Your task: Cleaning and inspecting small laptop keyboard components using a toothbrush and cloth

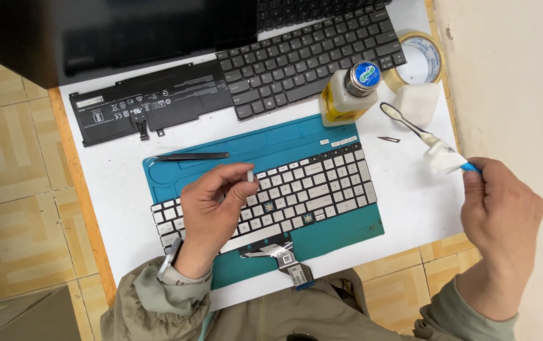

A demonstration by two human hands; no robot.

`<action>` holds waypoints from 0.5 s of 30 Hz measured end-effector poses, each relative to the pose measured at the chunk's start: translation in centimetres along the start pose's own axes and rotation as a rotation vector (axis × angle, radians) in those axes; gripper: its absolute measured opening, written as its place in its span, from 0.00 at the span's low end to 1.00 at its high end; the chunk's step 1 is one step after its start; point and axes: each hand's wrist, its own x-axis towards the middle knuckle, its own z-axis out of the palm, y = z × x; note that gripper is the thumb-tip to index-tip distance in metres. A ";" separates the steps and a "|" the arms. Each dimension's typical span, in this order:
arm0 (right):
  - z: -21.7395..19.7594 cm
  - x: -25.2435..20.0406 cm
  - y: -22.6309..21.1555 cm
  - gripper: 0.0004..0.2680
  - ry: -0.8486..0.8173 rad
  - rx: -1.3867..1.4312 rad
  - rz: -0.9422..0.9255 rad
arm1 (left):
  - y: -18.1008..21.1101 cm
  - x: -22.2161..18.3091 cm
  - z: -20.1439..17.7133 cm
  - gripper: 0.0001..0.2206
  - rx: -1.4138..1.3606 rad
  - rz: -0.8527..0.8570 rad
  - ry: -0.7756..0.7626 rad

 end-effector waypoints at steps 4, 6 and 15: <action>-0.7 2.1 -0.1 0.11 -0.201 0.624 0.248 | 0.2 0.0 0.0 0.09 0.013 0.016 0.015; 2.5 3.0 2.3 0.10 -0.427 1.056 0.567 | 0.2 -0.2 -0.1 0.09 0.026 -0.006 0.032; 0.6 -0.1 0.5 0.17 -0.427 1.345 0.093 | -0.6 -0.1 0.1 0.10 -0.124 -0.123 -0.042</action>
